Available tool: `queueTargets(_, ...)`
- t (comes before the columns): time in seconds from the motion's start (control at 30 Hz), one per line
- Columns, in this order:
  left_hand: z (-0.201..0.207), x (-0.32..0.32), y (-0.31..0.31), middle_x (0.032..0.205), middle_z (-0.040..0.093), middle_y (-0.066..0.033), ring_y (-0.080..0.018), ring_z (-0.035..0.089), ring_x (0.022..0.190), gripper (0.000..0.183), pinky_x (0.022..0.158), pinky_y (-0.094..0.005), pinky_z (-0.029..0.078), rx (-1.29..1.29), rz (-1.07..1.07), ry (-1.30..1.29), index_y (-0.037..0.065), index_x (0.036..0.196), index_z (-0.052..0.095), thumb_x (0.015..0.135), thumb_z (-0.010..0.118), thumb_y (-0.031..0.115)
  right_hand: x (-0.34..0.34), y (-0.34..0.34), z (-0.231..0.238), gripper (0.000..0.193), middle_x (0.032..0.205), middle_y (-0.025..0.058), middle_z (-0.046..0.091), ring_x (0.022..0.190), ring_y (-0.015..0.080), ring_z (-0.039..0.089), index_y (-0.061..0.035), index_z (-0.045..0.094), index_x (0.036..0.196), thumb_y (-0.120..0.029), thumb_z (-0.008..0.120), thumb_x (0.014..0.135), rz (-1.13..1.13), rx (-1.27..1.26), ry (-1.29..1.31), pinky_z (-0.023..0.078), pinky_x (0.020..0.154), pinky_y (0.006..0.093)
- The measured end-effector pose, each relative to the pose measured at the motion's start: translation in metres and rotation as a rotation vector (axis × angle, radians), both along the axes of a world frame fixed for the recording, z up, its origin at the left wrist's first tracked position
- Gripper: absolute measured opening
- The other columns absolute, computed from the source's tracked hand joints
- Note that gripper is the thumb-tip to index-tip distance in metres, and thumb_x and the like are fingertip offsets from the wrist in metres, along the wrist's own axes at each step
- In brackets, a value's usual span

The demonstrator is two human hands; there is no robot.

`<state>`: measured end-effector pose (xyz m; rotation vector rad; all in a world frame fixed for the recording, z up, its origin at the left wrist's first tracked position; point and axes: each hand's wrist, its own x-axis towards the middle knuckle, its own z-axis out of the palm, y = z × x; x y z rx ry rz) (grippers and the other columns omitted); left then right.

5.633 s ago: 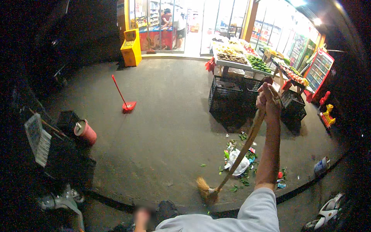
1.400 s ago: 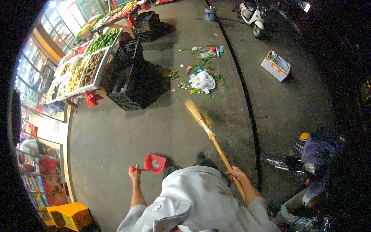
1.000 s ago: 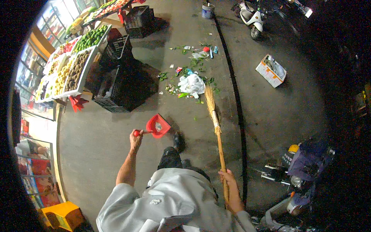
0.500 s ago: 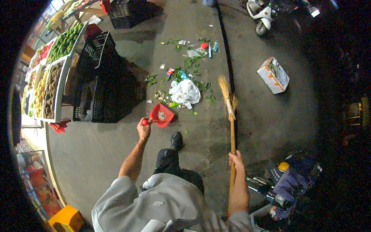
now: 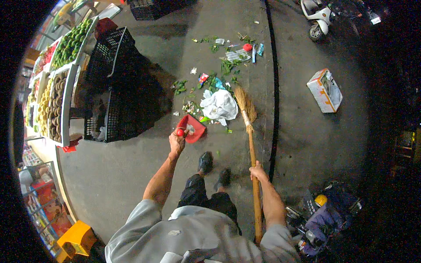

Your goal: The person sweeps leaves and trash from the pavement into a dustpan using a broom and then dumps the collected debris into a container.

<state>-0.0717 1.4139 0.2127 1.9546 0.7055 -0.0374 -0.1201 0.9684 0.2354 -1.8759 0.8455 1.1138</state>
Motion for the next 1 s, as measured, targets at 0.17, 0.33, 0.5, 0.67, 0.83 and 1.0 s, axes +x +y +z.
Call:
queueTargets(0.17, 0.017, 0.011, -0.004, 0.086, 0.071, -0.0157, -0.0272, 0.067, 0.082, 0.031, 0.077, -0.0390, 0.051, -0.054, 0.016, -0.025, 0.008, 0.099, 0.070, 0.084, 0.073, 0.036, -0.046, 0.012, 0.019, 0.087, 0.076, 0.0131, 0.058, 0.052, 0.0197, 0.056, -0.0064, -0.007, 0.156, -0.008, 0.053, 0.093, 0.127, 0.065, 0.182, 0.049, 0.045, 0.0369)
queueTargets(0.33, 0.012, 0.014, -0.005, 0.085, 0.071, -0.0121, -0.0211, 0.065, 0.078, 0.030, 0.077, -0.0357, 0.051, -0.078, 0.034, 0.021, 0.007, 0.098, 0.070, 0.084, 0.075, 0.033, -0.091, 0.023, 0.055, 0.080, 0.067, 0.0099, 0.056, 0.045, 0.0197, 0.053, -0.0113, 0.008, 0.156, -0.009, 0.055, 0.091, 0.161, 0.064, 0.166, 0.049, 0.043, 0.0368)
queueTargets(0.5, 0.003, 0.016, -0.010, 0.082, 0.070, -0.0075, -0.0168, 0.063, 0.076, 0.029, 0.076, -0.0340, 0.051, -0.124, 0.063, 0.063, 0.007, 0.097, 0.070, 0.083, 0.077, 0.031, -0.124, 0.034, 0.099, 0.080, 0.070, 0.0138, 0.063, 0.047, 0.0204, 0.058, -0.0104, 0.014, 0.156, -0.009, 0.057, 0.088, 0.388, -0.075, 0.186, 0.049, 0.044, 0.0352)
queueTargets(0.67, 0.017, 0.021, -0.010, 0.079, 0.068, -0.0041, -0.0144, 0.059, 0.074, 0.029, 0.073, -0.0318, 0.049, -0.075, 0.190, -0.019, 0.004, 0.094, 0.069, 0.082, 0.078, 0.029, -0.176, -0.007, 0.083, 0.078, 0.089, 0.0244, 0.067, 0.074, 0.0361, 0.068, -0.0138, 0.016, 0.156, -0.015, 0.056, 0.089, 0.697, -0.108, 0.007, 0.055, 0.068, 0.0456)
queueTargets(0.83, 0.040, 0.020, -0.013, 0.080, 0.067, -0.0066, -0.0159, 0.059, 0.076, 0.029, 0.074, -0.0326, 0.049, -0.109, 0.268, -0.139, 0.004, 0.093, 0.069, 0.082, 0.077, 0.030, -0.176, -0.020, 0.150, 0.075, 0.105, 0.0311, 0.065, 0.097, 0.0461, 0.065, -0.0179, 0.021, 0.154, -0.018, 0.056, 0.088, 0.739, -0.188, 0.057, 0.052, 0.086, 0.0503)
queueTargets(1.0, 0.077, 0.026, -0.027, 0.085, 0.069, -0.0046, -0.0156, 0.060, 0.079, 0.030, 0.077, -0.0319, 0.049, -0.156, 0.313, -0.237, 0.005, 0.096, 0.069, 0.082, 0.078, 0.029, -0.198, -0.084, 0.143, 0.077, 0.096, 0.0286, 0.066, 0.090, 0.0452, 0.066, -0.0182, 0.024, 0.154, -0.013, 0.058, 0.085, 0.787, -0.171, -0.165, 0.053, 0.080, 0.0497)
